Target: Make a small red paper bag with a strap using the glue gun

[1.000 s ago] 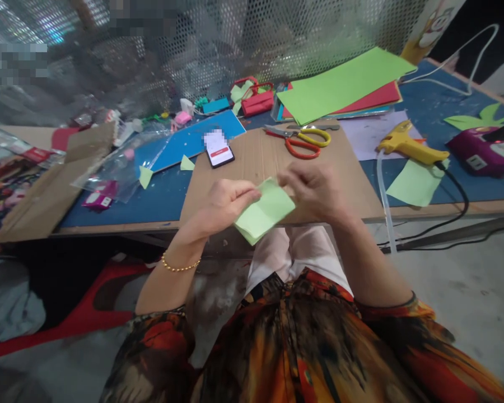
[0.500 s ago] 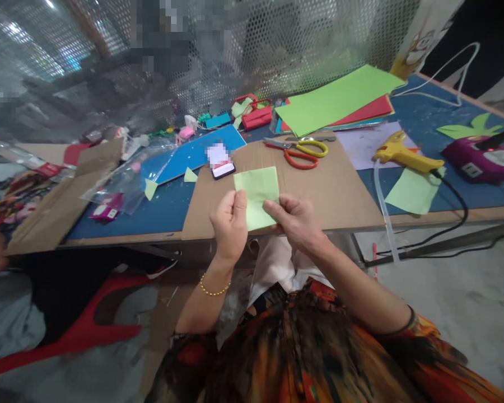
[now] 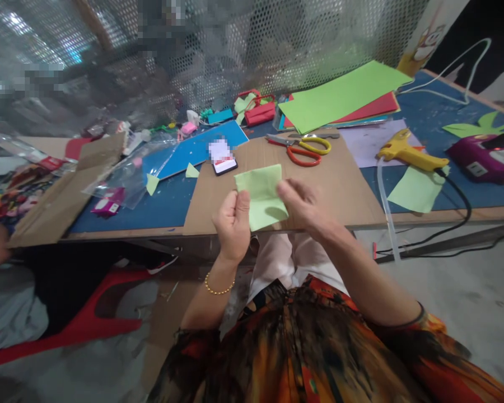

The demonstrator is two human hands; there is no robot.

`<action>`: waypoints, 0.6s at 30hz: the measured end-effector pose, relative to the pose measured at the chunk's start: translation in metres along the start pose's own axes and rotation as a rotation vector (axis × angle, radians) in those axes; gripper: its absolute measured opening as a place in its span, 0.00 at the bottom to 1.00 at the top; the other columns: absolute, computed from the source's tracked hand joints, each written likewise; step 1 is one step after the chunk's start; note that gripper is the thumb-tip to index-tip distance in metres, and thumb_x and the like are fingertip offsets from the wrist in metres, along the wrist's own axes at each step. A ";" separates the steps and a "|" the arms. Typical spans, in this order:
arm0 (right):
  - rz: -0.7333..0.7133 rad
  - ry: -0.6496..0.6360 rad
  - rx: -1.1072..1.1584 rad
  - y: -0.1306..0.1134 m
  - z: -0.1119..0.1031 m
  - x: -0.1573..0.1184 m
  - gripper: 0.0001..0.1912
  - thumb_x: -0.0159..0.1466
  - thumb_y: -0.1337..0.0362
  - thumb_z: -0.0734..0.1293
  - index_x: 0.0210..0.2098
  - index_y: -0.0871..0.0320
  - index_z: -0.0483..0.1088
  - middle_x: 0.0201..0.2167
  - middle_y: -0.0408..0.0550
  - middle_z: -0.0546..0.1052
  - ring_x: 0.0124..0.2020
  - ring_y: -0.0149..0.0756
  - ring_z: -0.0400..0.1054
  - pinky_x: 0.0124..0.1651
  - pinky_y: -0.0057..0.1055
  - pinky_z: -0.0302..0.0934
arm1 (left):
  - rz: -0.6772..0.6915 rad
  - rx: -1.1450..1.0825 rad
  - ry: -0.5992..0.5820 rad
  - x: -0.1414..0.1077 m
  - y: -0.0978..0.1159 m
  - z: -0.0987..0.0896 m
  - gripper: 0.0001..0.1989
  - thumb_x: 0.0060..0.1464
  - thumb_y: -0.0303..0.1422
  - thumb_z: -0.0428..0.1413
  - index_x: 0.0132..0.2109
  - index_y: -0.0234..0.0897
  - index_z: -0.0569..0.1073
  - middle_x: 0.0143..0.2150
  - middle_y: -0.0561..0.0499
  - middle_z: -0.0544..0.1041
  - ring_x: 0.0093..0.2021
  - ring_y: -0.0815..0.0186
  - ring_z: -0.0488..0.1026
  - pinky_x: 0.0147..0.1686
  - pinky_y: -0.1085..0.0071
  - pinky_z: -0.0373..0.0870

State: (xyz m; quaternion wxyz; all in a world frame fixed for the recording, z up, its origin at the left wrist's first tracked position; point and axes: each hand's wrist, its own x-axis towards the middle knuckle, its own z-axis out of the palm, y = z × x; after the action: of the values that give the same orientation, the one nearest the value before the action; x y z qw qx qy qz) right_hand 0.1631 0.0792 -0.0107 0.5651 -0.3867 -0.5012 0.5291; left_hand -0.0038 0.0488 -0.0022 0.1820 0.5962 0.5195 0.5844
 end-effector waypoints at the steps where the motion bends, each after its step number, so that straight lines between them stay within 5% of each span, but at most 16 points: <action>1: 0.022 -0.048 0.014 0.001 0.003 0.002 0.36 0.50 0.28 0.78 0.33 0.55 0.75 0.26 0.43 0.76 0.27 0.31 0.68 0.28 0.29 0.63 | -0.008 0.005 -0.025 -0.002 0.001 0.002 0.23 0.72 0.42 0.57 0.28 0.42 0.60 0.23 0.57 0.59 0.25 0.70 0.57 0.26 0.69 0.56; 9: -0.047 0.043 0.014 0.020 0.001 0.002 0.32 0.54 0.32 0.79 0.27 0.54 0.71 0.21 0.38 0.66 0.25 0.29 0.61 0.25 0.28 0.57 | -0.361 -0.488 -0.264 0.003 -0.009 0.007 0.25 0.56 0.56 0.69 0.36 0.38 0.75 0.28 0.53 0.76 0.28 0.68 0.72 0.29 0.73 0.72; 15: 0.018 -0.021 0.100 0.020 -0.004 0.001 0.30 0.52 0.35 0.82 0.30 0.54 0.75 0.24 0.40 0.73 0.26 0.30 0.65 0.27 0.29 0.62 | -0.436 -0.507 -0.182 0.010 0.000 0.006 0.22 0.42 0.45 0.77 0.28 0.36 0.75 0.24 0.56 0.73 0.24 0.73 0.67 0.25 0.76 0.66; 18: 0.072 -0.065 0.178 0.021 -0.006 0.001 0.29 0.50 0.38 0.84 0.35 0.53 0.80 0.27 0.42 0.79 0.28 0.33 0.71 0.32 0.31 0.68 | -0.484 -0.534 -0.257 0.014 0.001 0.004 0.18 0.41 0.41 0.76 0.29 0.36 0.77 0.25 0.55 0.75 0.26 0.71 0.70 0.28 0.75 0.69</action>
State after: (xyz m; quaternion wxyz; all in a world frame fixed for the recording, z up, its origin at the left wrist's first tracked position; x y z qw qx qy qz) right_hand 0.1644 0.0838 -0.0325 0.5614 -0.3354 -0.4560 0.6036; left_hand -0.0029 0.0612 0.0048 0.5272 0.4565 0.4476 0.5598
